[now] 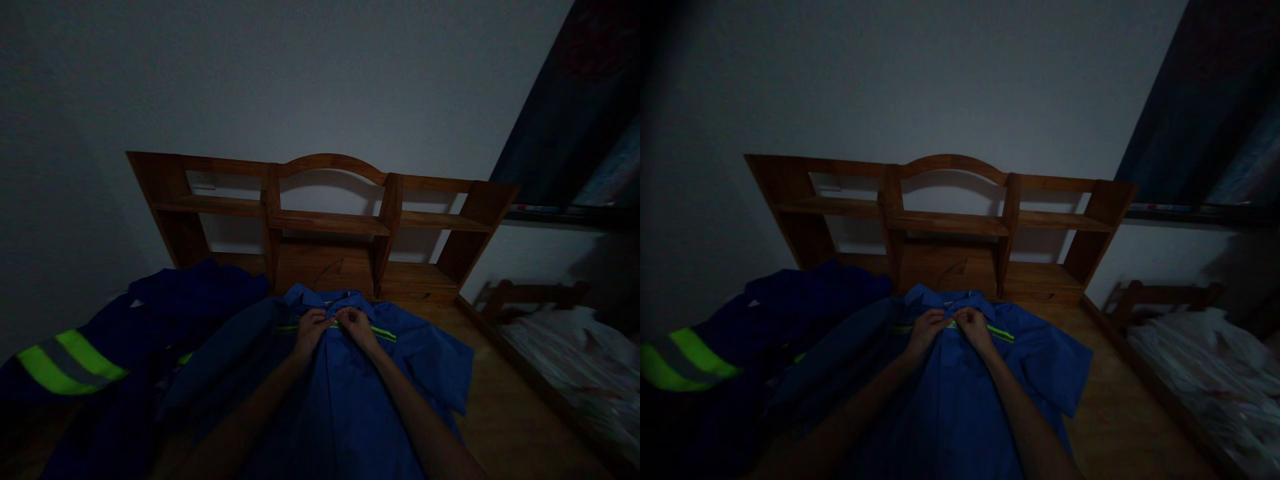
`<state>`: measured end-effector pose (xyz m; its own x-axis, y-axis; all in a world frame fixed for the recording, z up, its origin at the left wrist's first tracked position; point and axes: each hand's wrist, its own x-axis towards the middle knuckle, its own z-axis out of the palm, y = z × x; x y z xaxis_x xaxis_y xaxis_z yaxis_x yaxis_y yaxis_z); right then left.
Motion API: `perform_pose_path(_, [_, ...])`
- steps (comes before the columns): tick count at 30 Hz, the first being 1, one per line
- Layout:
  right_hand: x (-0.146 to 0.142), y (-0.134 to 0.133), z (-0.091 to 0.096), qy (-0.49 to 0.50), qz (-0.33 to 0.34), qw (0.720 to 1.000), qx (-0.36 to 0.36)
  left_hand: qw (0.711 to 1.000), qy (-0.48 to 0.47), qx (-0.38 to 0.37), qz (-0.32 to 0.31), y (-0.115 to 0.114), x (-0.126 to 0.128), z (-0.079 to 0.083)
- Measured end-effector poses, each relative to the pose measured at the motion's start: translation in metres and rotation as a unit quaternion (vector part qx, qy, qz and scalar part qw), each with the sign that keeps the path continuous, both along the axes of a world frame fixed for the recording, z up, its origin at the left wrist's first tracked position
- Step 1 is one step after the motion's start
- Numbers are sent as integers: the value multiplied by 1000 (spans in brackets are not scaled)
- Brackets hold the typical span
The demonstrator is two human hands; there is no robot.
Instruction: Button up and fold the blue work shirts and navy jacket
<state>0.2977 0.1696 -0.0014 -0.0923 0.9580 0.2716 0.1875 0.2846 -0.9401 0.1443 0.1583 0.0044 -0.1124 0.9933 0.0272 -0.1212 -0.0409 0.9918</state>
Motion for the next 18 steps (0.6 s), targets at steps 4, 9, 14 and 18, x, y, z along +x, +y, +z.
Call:
perform_pose_path(4, [-2,-2,2,-3,-5,1000,-2,1000,19,22,-10,0,1,-1])
perform_pose_path(9, [-2,-1,2,-3,-18,1000,-8,998,36,59,-12,4,1,-3])
perform_pose_path(14, [-3,2,-2,-11,-24,1000,-7,987,97,123,-34,1,0,-1])
perform_pose_path(18, [-7,-1,-2,-35,-32,999,4,978,163,132,-15,1,2,-4])
